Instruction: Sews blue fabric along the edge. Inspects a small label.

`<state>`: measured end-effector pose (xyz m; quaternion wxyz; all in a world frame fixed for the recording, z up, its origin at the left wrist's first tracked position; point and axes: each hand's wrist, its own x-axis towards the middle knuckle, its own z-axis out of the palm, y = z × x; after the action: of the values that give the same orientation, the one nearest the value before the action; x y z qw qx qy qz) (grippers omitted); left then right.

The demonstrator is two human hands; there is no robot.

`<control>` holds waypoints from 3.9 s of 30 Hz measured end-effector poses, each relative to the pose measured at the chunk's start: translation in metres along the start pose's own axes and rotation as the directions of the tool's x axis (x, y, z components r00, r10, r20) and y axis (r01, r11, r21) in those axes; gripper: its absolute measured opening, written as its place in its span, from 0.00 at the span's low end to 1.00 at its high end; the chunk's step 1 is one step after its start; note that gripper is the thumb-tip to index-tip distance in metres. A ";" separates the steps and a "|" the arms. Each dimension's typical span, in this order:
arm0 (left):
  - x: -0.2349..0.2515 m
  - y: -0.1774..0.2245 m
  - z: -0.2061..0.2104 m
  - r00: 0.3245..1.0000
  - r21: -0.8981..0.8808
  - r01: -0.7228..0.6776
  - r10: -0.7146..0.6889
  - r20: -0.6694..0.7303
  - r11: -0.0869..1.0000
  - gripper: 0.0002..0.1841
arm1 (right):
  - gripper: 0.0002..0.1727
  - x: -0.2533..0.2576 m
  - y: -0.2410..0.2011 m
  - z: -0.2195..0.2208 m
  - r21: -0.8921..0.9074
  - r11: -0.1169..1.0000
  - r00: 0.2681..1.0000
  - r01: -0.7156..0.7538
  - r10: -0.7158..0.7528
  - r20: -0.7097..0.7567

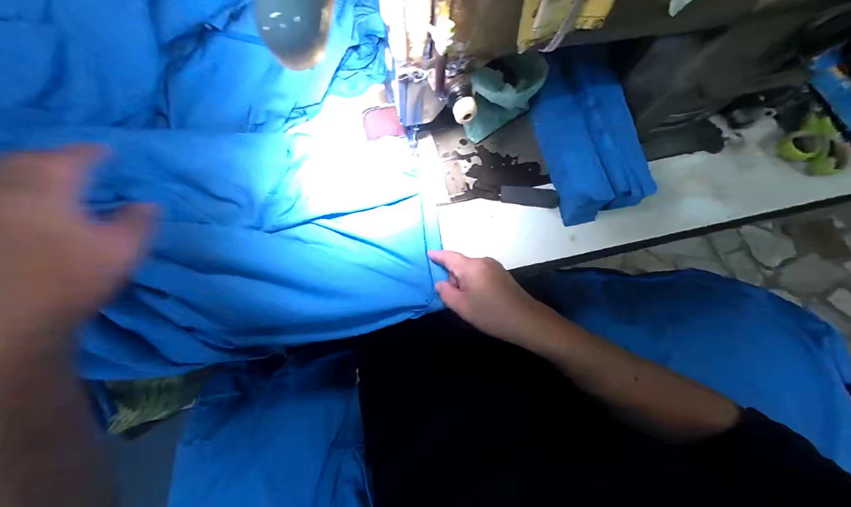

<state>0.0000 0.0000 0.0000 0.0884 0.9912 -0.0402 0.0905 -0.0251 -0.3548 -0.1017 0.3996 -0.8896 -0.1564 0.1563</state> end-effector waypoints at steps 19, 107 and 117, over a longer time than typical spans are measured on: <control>-0.039 0.167 0.116 0.925 -0.527 -0.377 0.283 -0.253 0.762 0.10 | 0.09 0.073 0.037 -0.037 -0.334 0.735 0.714 0.590 -0.668 -0.208; 0.036 0.151 0.159 0.887 -0.620 -0.349 0.461 0.023 0.703 0.30 | 0.08 0.073 0.053 -0.025 -0.558 0.607 0.722 0.567 -0.692 -0.019; 0.025 0.153 0.170 0.896 -0.217 -0.407 0.434 0.094 0.887 0.35 | 0.09 0.071 0.054 -0.018 -0.543 0.632 0.719 0.553 -0.691 -0.073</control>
<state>0.0388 -0.1826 -0.1341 0.1587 0.9495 -0.2687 0.0334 0.0543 -0.3726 -0.1425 0.2104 -0.8613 -0.4332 -0.1619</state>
